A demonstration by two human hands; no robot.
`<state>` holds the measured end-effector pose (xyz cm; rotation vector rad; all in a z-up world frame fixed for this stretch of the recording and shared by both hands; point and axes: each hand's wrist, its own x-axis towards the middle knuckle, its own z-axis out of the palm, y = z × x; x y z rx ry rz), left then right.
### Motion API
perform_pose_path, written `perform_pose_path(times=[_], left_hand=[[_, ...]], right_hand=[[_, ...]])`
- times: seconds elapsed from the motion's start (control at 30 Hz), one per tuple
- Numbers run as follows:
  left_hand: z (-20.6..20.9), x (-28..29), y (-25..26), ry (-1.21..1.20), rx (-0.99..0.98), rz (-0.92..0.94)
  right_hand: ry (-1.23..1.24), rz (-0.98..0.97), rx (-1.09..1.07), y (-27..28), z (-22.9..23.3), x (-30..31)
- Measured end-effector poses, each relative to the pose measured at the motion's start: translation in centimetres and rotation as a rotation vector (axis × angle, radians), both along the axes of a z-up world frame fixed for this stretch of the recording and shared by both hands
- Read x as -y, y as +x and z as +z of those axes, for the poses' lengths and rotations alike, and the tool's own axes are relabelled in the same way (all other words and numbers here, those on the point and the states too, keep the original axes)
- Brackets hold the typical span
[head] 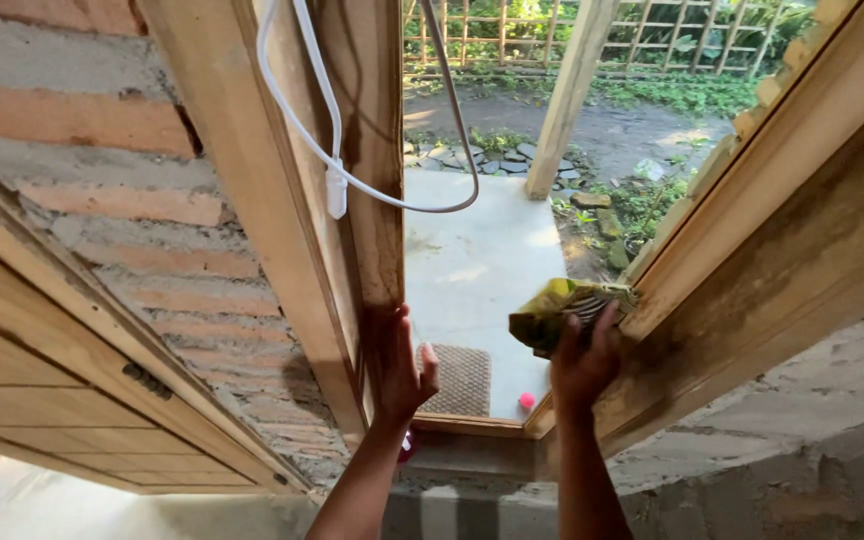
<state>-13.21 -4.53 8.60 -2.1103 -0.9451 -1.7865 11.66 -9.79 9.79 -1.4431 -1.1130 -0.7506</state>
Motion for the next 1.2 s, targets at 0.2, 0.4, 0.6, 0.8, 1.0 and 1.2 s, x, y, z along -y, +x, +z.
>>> perform_pose_path(times=[0.2,0.4,0.6,0.8,1.0,1.2], left_hand=[[-0.9,-0.7,-0.8,-0.015,0.004,-0.051],[-3.3,-0.9,-1.9,-0.088,0.057,-0.283],[-7.3,-2.8,-1.8,-0.186,0.131,-0.347],[-4.5,-2.1,-1.2,-0.133,0.131,-0.288],[-0.6,0.4,-0.3,-0.244,0.08,0.016],[0.9,1.6,-0.3,-0.377,0.088,0.009]], right_hand=[[-0.067,0.175,-0.318,-4.2,2.6,0.1],[-0.09,0.366,-0.027,-12.3,-0.9,-6.0],[-0.17,0.418,0.085,-14.4,0.9,-6.1],[-0.147,0.15,-0.04,-4.8,2.0,-2.9],[0.17,0.327,-0.125,-0.1,5.0,1.0],[0.018,0.419,-0.072,-7.1,5.3,-1.9]])
